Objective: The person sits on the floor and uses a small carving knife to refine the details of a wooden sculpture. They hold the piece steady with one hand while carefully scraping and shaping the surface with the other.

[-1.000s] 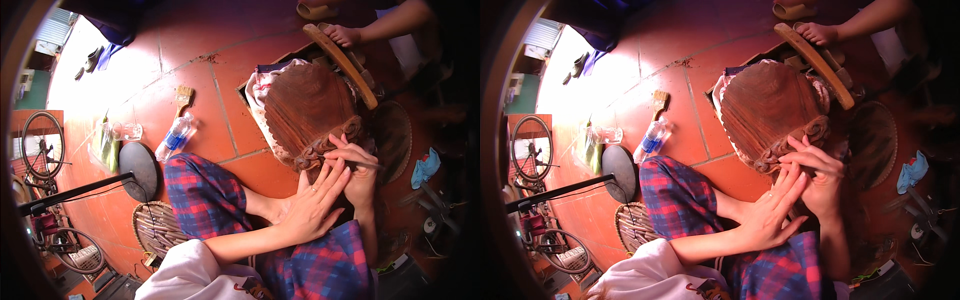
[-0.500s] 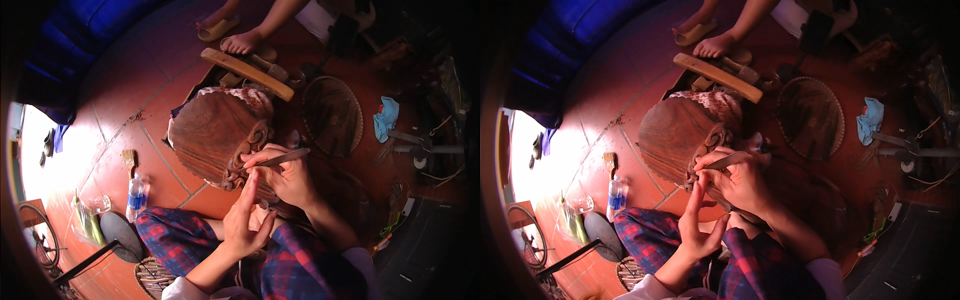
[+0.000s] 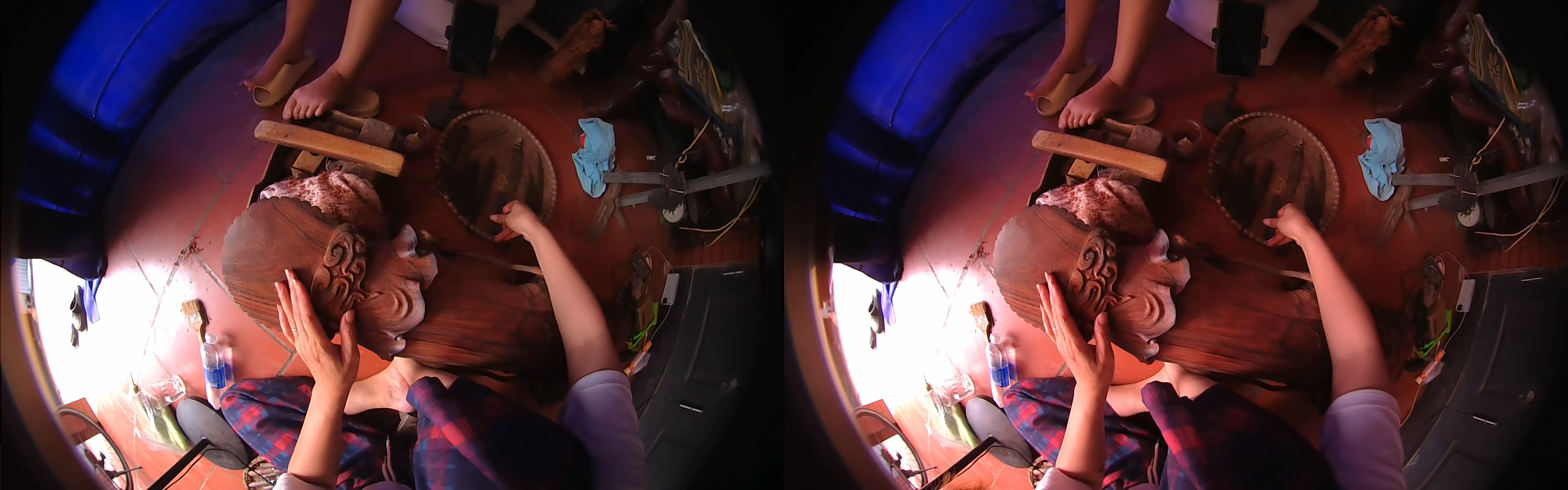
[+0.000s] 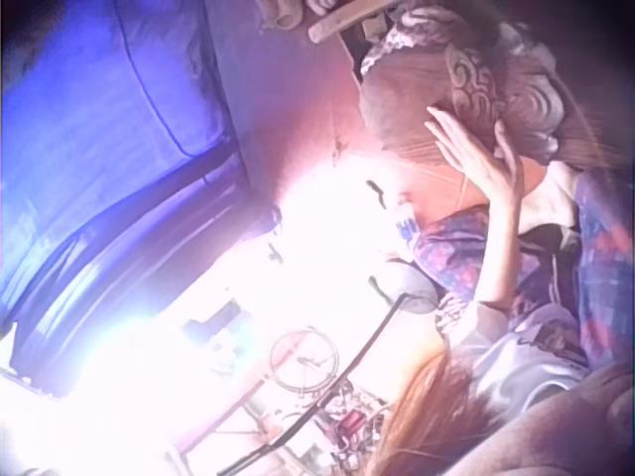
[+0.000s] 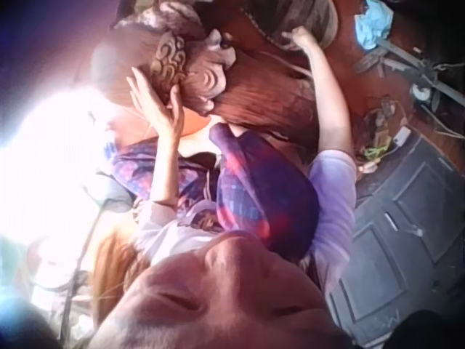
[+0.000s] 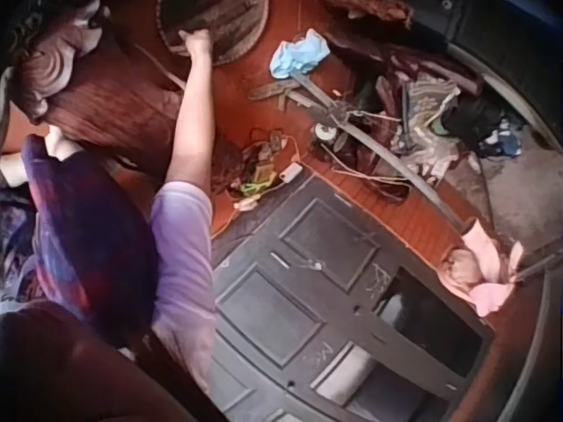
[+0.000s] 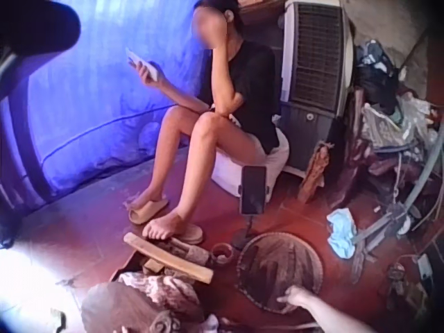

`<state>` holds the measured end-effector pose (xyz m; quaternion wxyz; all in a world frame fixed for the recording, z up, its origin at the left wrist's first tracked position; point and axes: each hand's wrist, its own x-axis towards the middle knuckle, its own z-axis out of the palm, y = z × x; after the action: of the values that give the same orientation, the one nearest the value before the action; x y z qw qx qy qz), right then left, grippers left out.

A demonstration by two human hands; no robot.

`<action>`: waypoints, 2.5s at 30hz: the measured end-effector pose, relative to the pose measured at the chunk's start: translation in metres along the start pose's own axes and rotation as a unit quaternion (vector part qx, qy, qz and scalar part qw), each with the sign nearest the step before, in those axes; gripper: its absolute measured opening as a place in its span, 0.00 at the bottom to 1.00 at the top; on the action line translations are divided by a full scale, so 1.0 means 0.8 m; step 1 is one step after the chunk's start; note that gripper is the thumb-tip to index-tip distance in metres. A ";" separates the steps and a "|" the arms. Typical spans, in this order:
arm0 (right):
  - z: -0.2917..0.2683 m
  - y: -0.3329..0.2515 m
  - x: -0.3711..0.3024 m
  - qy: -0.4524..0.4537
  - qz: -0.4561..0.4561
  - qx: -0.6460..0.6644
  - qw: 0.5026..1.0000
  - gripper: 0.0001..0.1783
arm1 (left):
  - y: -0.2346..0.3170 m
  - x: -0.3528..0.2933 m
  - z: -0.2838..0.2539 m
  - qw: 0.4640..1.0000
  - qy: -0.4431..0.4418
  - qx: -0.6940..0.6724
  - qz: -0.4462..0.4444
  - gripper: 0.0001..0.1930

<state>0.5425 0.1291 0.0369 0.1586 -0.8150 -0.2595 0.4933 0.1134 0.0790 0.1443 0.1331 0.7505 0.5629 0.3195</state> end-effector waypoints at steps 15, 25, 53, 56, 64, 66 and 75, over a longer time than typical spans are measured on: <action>-0.011 0.101 0.056 0.066 -0.084 -0.192 0.976 0.21 | 0.037 -0.033 -0.062 0.975 -0.128 -0.159 0.090 0.18; -0.047 0.022 -0.022 0.000 -0.204 0.344 0.916 0.17 | 0.032 -0.048 -0.052 0.911 -0.197 -0.361 0.011 0.16; 0.220 -0.167 -0.326 -0.011 -0.599 -0.250 0.761 0.16 | -0.014 -0.061 -0.001 0.871 -0.046 -0.432 0.227 0.31; 0.218 -0.177 -0.333 -0.004 -0.588 -0.270 0.763 0.13 | -0.012 -0.060 0.000 0.868 -0.047 -0.433 0.239 0.32; 0.205 -0.184 -0.316 -0.055 -0.534 -0.179 0.825 0.10 | 0.011 -0.022 0.006 0.882 -0.041 -0.412 0.224 0.37; 0.204 -0.188 -0.322 -0.042 -0.549 -0.216 0.806 0.11 | 0.012 -0.029 -0.002 0.883 -0.051 -0.422 0.199 0.36; 0.205 -0.204 -0.323 -0.046 -0.555 -0.211 0.804 0.13 | 0.014 -0.017 -0.019 0.885 -0.073 -0.425 0.175 0.38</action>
<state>0.2560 0.1125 0.2315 0.2172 -0.5217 -0.7719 0.2912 0.1099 0.0604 0.1578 0.4224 0.7296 0.2208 0.4904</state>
